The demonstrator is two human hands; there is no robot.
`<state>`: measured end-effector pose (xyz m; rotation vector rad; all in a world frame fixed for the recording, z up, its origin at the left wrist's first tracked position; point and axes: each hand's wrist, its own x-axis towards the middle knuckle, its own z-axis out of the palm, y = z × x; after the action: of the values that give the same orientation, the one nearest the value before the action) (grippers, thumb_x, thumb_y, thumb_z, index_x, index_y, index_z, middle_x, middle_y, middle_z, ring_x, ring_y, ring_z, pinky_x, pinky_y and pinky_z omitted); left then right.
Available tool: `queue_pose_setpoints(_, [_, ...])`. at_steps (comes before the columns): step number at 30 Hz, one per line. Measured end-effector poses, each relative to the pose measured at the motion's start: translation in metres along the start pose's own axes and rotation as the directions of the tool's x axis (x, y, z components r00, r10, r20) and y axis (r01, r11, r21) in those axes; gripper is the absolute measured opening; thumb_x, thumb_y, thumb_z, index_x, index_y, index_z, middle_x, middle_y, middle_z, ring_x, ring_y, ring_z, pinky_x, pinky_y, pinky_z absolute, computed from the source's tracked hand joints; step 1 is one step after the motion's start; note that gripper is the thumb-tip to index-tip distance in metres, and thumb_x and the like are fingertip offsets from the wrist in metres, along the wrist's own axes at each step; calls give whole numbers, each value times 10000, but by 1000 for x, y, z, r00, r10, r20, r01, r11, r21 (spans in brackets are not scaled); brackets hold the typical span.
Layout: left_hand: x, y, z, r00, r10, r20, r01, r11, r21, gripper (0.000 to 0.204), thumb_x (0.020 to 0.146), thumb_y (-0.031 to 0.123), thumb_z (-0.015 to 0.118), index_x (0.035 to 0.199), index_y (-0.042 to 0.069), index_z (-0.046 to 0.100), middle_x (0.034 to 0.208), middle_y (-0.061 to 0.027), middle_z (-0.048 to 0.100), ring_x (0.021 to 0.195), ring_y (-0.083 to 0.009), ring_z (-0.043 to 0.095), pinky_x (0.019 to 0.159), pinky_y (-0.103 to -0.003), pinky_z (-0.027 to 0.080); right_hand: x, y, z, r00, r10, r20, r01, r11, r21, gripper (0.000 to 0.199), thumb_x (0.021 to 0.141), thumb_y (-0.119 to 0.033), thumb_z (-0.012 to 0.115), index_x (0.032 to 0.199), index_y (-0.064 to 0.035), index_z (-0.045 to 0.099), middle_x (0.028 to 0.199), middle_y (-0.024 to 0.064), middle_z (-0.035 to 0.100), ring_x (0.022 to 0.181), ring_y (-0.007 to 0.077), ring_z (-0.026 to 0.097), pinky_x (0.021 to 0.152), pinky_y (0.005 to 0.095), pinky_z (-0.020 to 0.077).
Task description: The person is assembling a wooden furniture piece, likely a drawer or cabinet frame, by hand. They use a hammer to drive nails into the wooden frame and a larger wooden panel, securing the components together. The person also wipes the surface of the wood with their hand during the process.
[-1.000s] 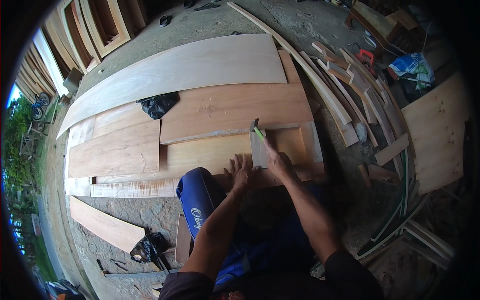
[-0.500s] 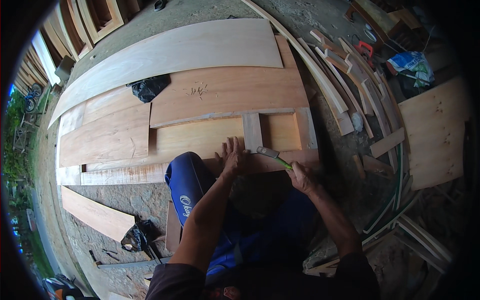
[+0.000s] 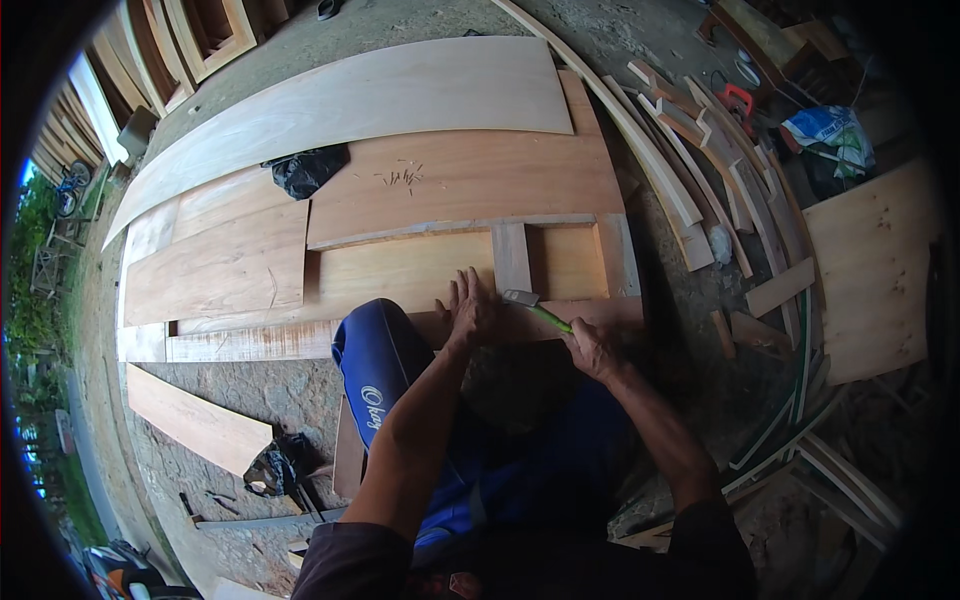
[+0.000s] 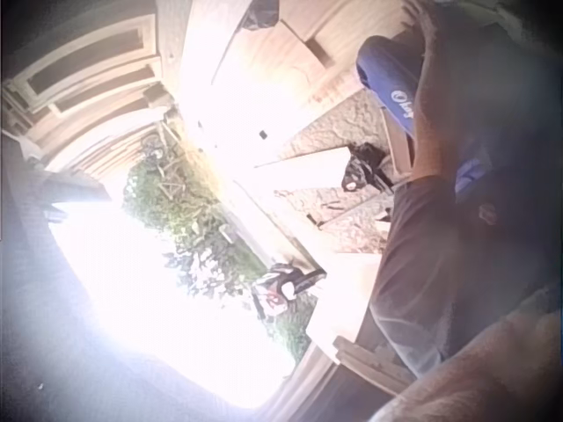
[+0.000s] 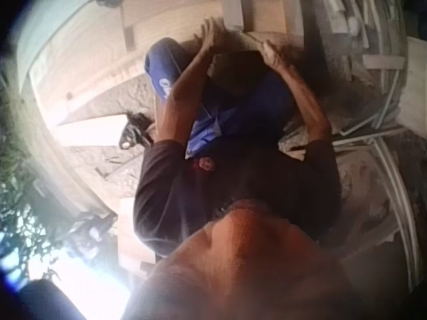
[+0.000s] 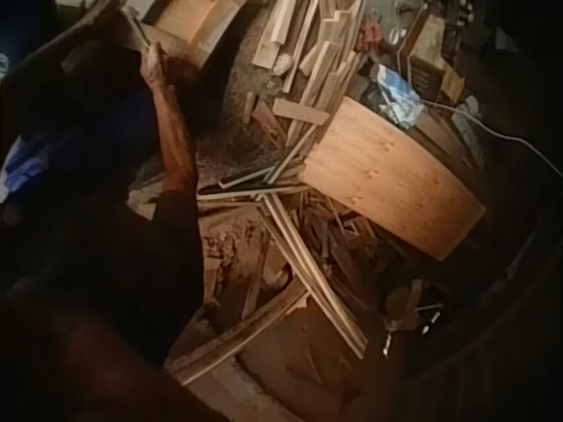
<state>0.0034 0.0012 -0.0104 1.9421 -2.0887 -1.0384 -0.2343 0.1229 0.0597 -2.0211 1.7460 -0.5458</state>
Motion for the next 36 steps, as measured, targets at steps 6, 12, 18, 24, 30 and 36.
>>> queue_pose_setpoints(6, [5,-11,-1,999,52,14,-51,997,-65,874,859,266,536,1596,98,97,1662,-174,135,1534,-385,119,1128,-718,49,3,-2,8,995,-21,-100,26,999,46,217,992,-243,581,945,-46,506,655,238,621,660,448,659,539,538,489])
queue_pose_setpoints(12, [5,-15,-3,999,39,-4,-39,996,-80,894,858,306,555,1594,86,97,1663,-173,133,1536,-380,113,1132,-711,27,8,2,6,999,45,4,-46,997,56,219,986,-233,578,949,-30,504,690,277,616,706,487,642,579,563,485])
queue_pose_setpoints(18, [2,-8,-4,1000,17,9,-17,1000,0,915,871,382,571,1597,93,96,1667,-161,129,1541,-361,103,1145,-691,27,0,13,2,987,124,101,-115,989,-88,259,996,-284,575,948,-43,493,709,251,642,712,469,658,573,546,490])
queue_pose_setpoints(24, [-1,5,-5,1000,-16,23,16,1000,12,975,868,515,587,1598,96,96,1670,-145,128,1544,-338,98,1157,-673,-4,-2,43,5,993,96,62,-95,995,-11,222,983,-219,591,942,-26,489,727,268,601,752,509,618,594,566,465])
queue_pose_setpoints(30, [3,-5,-9,999,-16,31,15,999,31,1000,884,540,592,1593,62,73,1663,-188,104,1534,-394,74,1157,-679,15,3,22,-1,998,31,45,-33,998,49,209,984,-197,596,926,-30,484,744,266,593,737,493,617,581,542,452])
queue_pose_setpoints(36, [-1,7,-7,999,-34,16,33,997,69,986,882,536,603,1592,71,103,1663,-174,118,1534,-372,105,1158,-679,23,0,26,4,999,4,38,-3,1000,-25,253,979,-242,614,902,-37,488,726,248,608,706,456,644,560,533,464])
